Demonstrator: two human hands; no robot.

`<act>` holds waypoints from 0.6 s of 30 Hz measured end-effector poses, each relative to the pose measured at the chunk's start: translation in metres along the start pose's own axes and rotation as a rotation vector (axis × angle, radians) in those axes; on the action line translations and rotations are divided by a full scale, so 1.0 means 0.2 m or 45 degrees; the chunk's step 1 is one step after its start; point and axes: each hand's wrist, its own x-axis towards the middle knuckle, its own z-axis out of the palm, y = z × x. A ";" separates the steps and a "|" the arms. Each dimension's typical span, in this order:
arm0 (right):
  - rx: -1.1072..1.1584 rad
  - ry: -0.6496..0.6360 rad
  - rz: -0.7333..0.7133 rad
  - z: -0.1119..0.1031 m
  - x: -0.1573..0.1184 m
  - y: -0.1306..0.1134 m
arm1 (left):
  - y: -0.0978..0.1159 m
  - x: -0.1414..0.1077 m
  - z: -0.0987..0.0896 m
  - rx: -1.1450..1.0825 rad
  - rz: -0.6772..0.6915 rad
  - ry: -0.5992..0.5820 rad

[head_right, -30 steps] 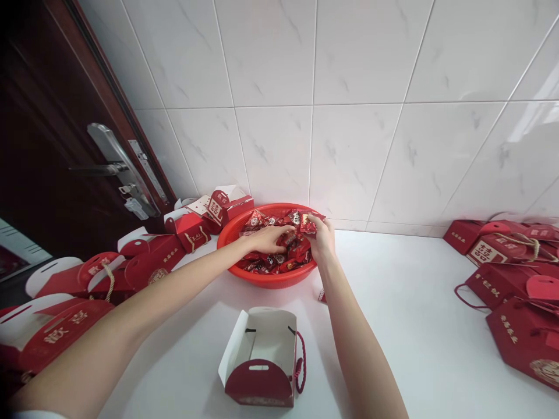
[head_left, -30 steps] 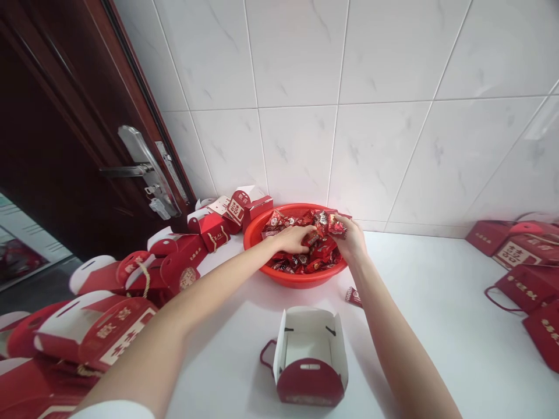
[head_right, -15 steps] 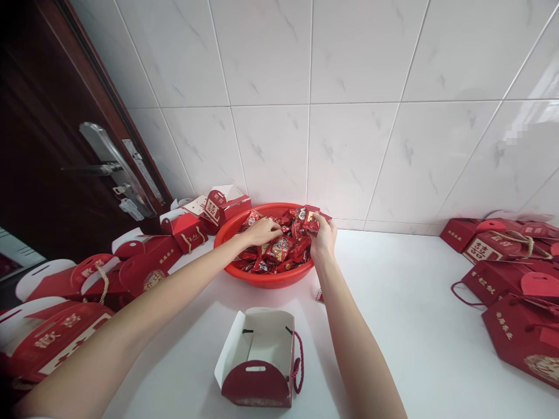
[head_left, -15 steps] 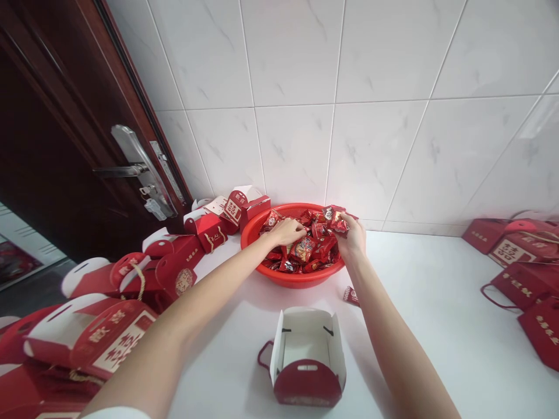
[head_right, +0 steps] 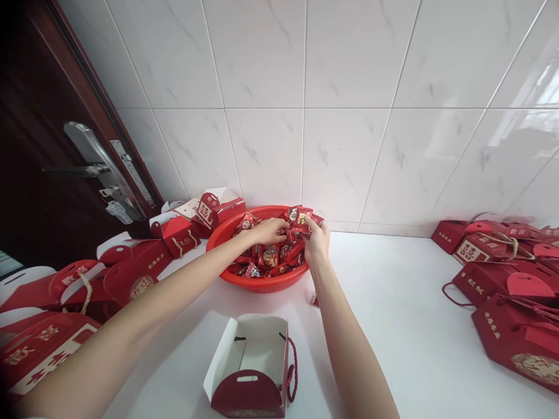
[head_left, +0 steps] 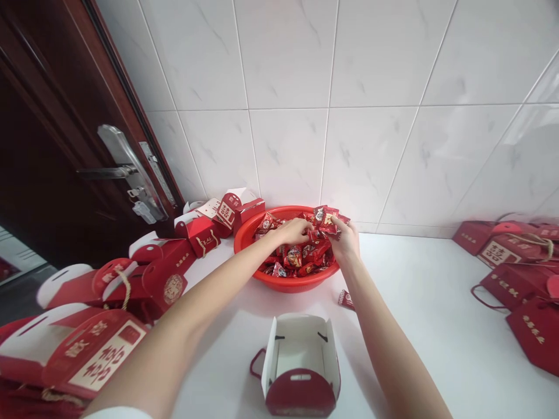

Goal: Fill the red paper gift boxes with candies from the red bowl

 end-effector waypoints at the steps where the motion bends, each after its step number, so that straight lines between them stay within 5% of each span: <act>1: 0.012 -0.006 -0.004 0.00 0.00 0.00 | 0.01 0.03 0.01 -0.022 0.006 -0.010; 11: 0.144 0.224 -0.103 0.01 0.00 -0.01 | -0.03 0.17 0.09 -0.263 0.103 0.029; 18: 0.157 0.214 -0.098 0.00 0.00 0.00 | -0.09 0.11 0.04 -0.009 -0.082 0.213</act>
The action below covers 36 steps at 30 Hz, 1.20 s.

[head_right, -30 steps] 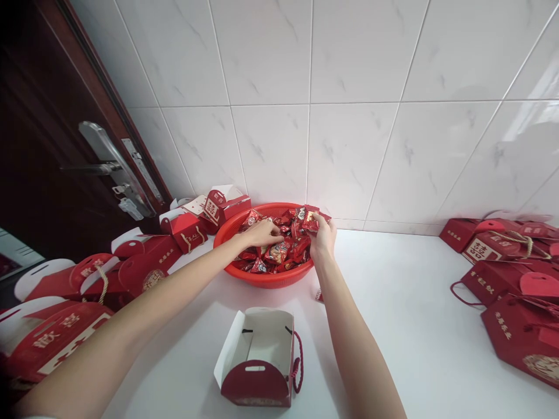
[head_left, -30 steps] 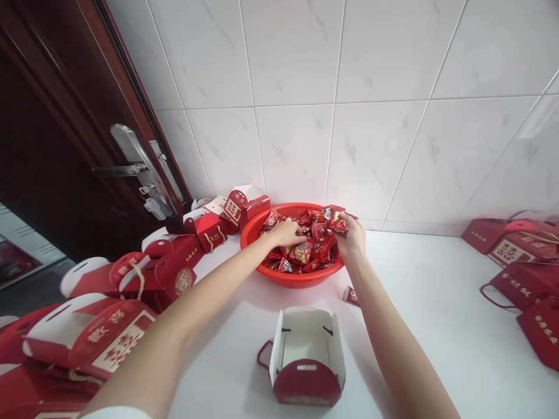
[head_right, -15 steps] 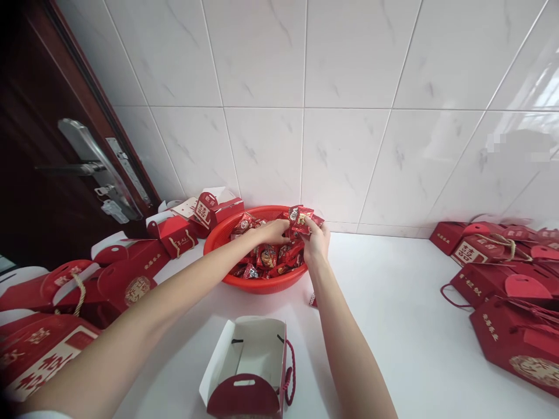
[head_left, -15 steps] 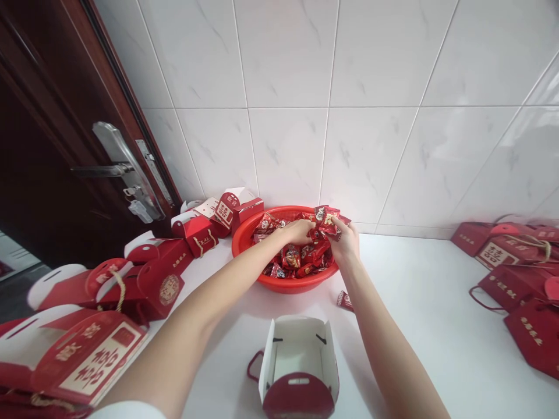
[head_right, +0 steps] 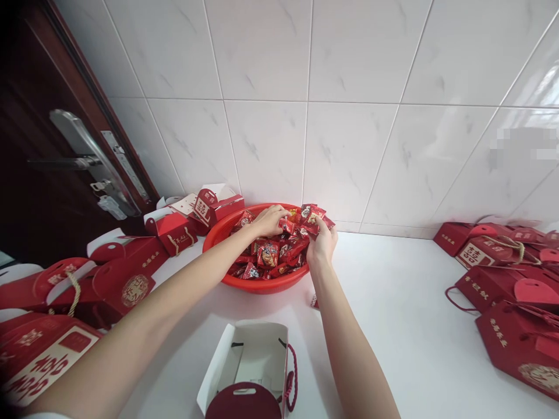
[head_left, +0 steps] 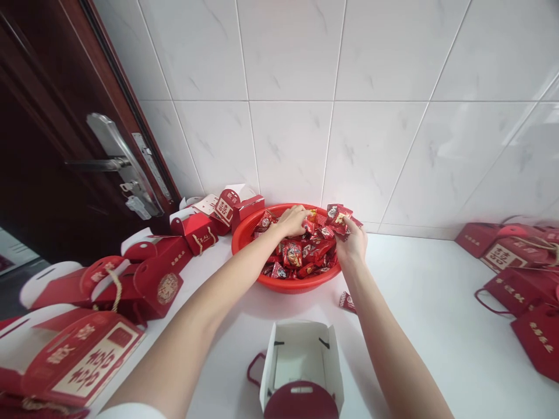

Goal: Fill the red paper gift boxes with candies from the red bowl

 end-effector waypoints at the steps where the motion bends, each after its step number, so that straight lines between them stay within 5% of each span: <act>1: 0.010 -0.009 0.001 0.00 0.00 0.00 | 0.00 -0.01 -0.01 0.006 0.024 0.005; 10: -0.005 -0.029 -0.018 -0.01 0.02 0.01 | 0.15 -0.01 0.05 -0.276 0.267 -0.232; 18: -0.046 -0.063 -0.093 -0.02 0.02 0.02 | 0.16 -0.03 -0.04 -0.560 0.135 -0.514; 21: -0.031 -0.033 -0.062 -0.01 0.01 0.01 | 0.09 -0.03 -0.06 -0.569 0.110 -0.417; 26: 0.018 -0.022 -0.004 0.00 -0.01 -0.01 | -0.04 -0.04 -0.08 -0.424 -0.072 -0.005; 30: 0.017 -0.022 0.000 0.00 -0.01 0.00 | 0.00 -0.07 -0.10 -0.318 -0.011 0.126; 32: 0.018 -0.023 -0.009 0.00 0.00 0.00 | 0.08 -0.08 -0.09 -0.397 0.109 -0.050; 34: 0.016 -0.030 -0.019 -0.01 0.01 0.01 | 0.17 -0.09 -0.07 -0.457 0.191 -0.427; 36: 0.009 -0.040 -0.020 -0.01 0.01 0.01 | 0.23 -0.09 -0.04 -0.371 0.226 -0.645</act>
